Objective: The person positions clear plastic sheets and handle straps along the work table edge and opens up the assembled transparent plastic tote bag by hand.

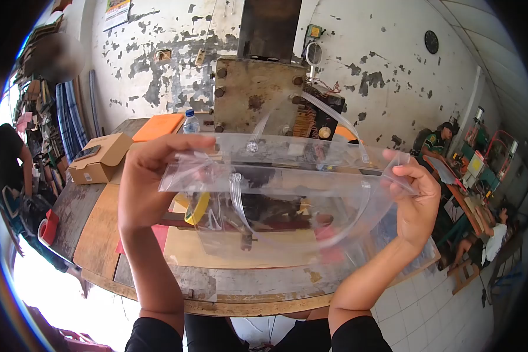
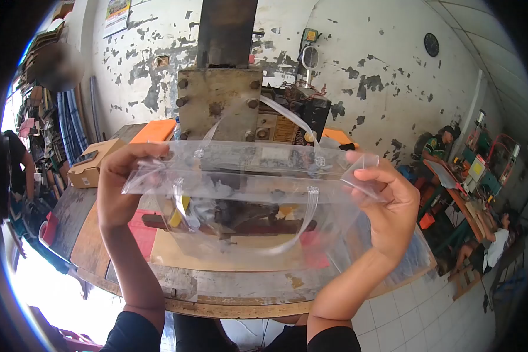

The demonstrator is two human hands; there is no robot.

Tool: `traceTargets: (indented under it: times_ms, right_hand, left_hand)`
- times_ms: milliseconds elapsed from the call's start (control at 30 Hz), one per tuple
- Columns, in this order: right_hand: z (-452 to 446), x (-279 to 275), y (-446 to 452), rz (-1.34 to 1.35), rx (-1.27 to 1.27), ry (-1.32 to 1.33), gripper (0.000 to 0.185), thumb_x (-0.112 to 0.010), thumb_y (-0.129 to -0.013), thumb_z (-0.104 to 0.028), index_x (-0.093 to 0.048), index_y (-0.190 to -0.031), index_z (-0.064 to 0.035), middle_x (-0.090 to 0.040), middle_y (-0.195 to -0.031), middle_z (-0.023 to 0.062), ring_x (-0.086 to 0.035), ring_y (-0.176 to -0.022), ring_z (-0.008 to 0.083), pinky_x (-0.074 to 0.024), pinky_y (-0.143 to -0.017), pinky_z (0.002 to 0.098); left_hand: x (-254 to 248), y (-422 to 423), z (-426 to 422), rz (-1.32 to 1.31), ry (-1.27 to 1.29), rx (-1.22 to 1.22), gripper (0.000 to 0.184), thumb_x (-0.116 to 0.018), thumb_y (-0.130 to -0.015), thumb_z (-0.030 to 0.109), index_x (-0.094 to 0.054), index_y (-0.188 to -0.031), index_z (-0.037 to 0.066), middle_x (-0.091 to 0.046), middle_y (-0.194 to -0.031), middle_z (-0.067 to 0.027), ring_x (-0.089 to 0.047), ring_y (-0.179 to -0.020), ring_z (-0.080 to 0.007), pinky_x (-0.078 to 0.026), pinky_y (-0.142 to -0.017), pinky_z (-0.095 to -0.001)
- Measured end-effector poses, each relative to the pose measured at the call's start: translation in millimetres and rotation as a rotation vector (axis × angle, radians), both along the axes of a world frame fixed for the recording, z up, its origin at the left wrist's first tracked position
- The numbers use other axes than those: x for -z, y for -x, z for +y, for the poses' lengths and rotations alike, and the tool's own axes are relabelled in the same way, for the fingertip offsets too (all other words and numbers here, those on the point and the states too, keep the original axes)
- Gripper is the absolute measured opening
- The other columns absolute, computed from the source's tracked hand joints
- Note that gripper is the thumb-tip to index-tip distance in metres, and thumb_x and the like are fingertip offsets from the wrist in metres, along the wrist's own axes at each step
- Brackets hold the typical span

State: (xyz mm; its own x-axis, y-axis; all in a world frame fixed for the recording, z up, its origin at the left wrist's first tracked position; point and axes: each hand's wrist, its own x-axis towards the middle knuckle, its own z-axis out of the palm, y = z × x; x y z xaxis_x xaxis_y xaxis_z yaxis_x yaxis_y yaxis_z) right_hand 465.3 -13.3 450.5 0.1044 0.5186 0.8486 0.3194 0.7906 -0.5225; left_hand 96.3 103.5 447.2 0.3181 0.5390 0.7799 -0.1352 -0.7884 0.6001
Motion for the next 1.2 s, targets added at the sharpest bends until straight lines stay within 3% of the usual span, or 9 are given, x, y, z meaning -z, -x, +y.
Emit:
traceTargets:
  times_ms: [167,233,500,633,733,900,967,1033,1200]
  right_hand:
    - [3,6,-9,-0.044,0.158,-0.188,0.031,-0.074,-0.083,0.008,-0.069,-0.114,0.0053,-0.068,-0.114,0.0125,-0.067,-0.105,0.0175,-0.0538,-0.091,0.0307]
    - [19,6,4,0.014,0.190,-0.233,0.034,-0.073,-0.083,0.009,-0.068,-0.117,0.0059,-0.068,-0.113,0.0119,-0.067,-0.104,0.0177,-0.0536,-0.092,0.0308]
    - [22,13,-14,0.101,0.238,-0.581,0.039,-0.064,-0.080,0.014,-0.069,-0.118,0.0055,-0.063,-0.103,0.0093,-0.064,-0.085,0.0172,-0.0575,-0.074,0.0288]
    - [-13,10,-20,0.039,0.378,-0.495,0.026,-0.068,-0.083,0.004,-0.071,-0.109,0.0051,-0.058,-0.096,0.0090,-0.062,-0.082,0.0166,-0.0553,-0.072,0.0278]
    - [-21,1,-15,-0.137,0.515,-0.337,0.019,-0.073,-0.090,-0.010,-0.070,-0.101,0.0044,-0.062,-0.102,0.0123,-0.065,-0.090,0.0213,-0.0533,-0.082,0.0321]
    - [0,-7,17,-0.030,0.377,-0.269,0.032,-0.068,-0.099,-0.032,-0.065,-0.096,-0.0003,-0.069,-0.105,0.0147,-0.060,-0.117,0.0245,-0.0417,-0.104,0.0359]
    - [2,-2,11,0.012,0.281,-0.229,0.031,-0.067,-0.100,-0.031,-0.063,-0.096,-0.0009,-0.070,-0.093,0.0084,-0.064,-0.100,0.0173,-0.0460,-0.091,0.0280]
    - [-2,0,8,0.057,0.312,-0.043,0.031,-0.068,-0.100,-0.030,-0.064,-0.097,0.0000,-0.068,-0.087,0.0033,-0.062,-0.081,0.0100,-0.0454,-0.076,0.0219]
    - [4,-3,10,0.083,0.261,0.085,0.025,-0.068,-0.100,-0.025,-0.067,-0.099,0.0002,-0.066,-0.086,0.0000,-0.054,-0.070,0.0033,-0.0396,-0.065,0.0184]
  left_hand:
    - [-5,-11,-17,0.032,-0.307,-0.292,0.030,-0.072,-0.087,-0.007,-0.071,-0.117,-0.002,-0.074,-0.112,-0.0111,-0.071,-0.094,-0.0148,-0.056,-0.086,-0.0284]
    - [-3,-30,-5,-0.260,-0.205,-0.382,0.030,-0.070,-0.087,-0.007,-0.070,-0.117,-0.002,-0.074,-0.109,-0.0111,-0.071,-0.093,-0.0157,-0.055,-0.085,-0.0277]
    - [7,-26,-19,-0.309,-0.353,-0.167,0.042,-0.078,-0.081,-0.001,-0.068,-0.122,-0.004,-0.076,-0.098,-0.0190,-0.075,-0.090,-0.0211,-0.058,-0.085,-0.0304]
    - [-6,-25,-49,-0.221,-0.376,-0.296,0.030,-0.082,-0.076,0.004,-0.076,-0.105,-0.003,-0.076,-0.091,-0.0135,-0.074,-0.085,-0.0200,-0.056,-0.078,-0.0280]
    - [-13,-25,-53,-0.014,-0.336,-0.545,0.027,-0.084,-0.074,0.019,-0.079,-0.095,0.003,-0.059,-0.081,-0.0044,-0.060,-0.087,-0.0183,-0.046,-0.077,-0.0277]
    - [-11,-25,-32,-0.014,-0.528,-0.561,0.021,-0.081,-0.081,0.015,-0.078,-0.094,0.001,-0.070,-0.092,-0.0078,-0.065,-0.095,-0.0185,-0.048,-0.081,-0.0284]
    - [-7,-22,-34,-0.024,-0.027,-0.337,0.016,-0.078,-0.088,0.013,-0.077,-0.094,-0.001,-0.073,-0.091,-0.0087,-0.067,-0.090,-0.0161,-0.051,-0.080,-0.0304]
    - [2,-18,-19,-0.062,-0.022,-0.309,0.019,-0.074,-0.094,0.016,-0.075,-0.096,-0.004,-0.074,-0.087,-0.0078,-0.066,-0.083,-0.0117,-0.050,-0.077,-0.0268]
    - [-2,-16,-5,-0.128,0.193,-0.142,0.025,-0.069,-0.099,0.020,-0.071,-0.102,-0.004,-0.069,-0.082,-0.0001,-0.057,-0.074,-0.0022,-0.043,-0.067,-0.0181]
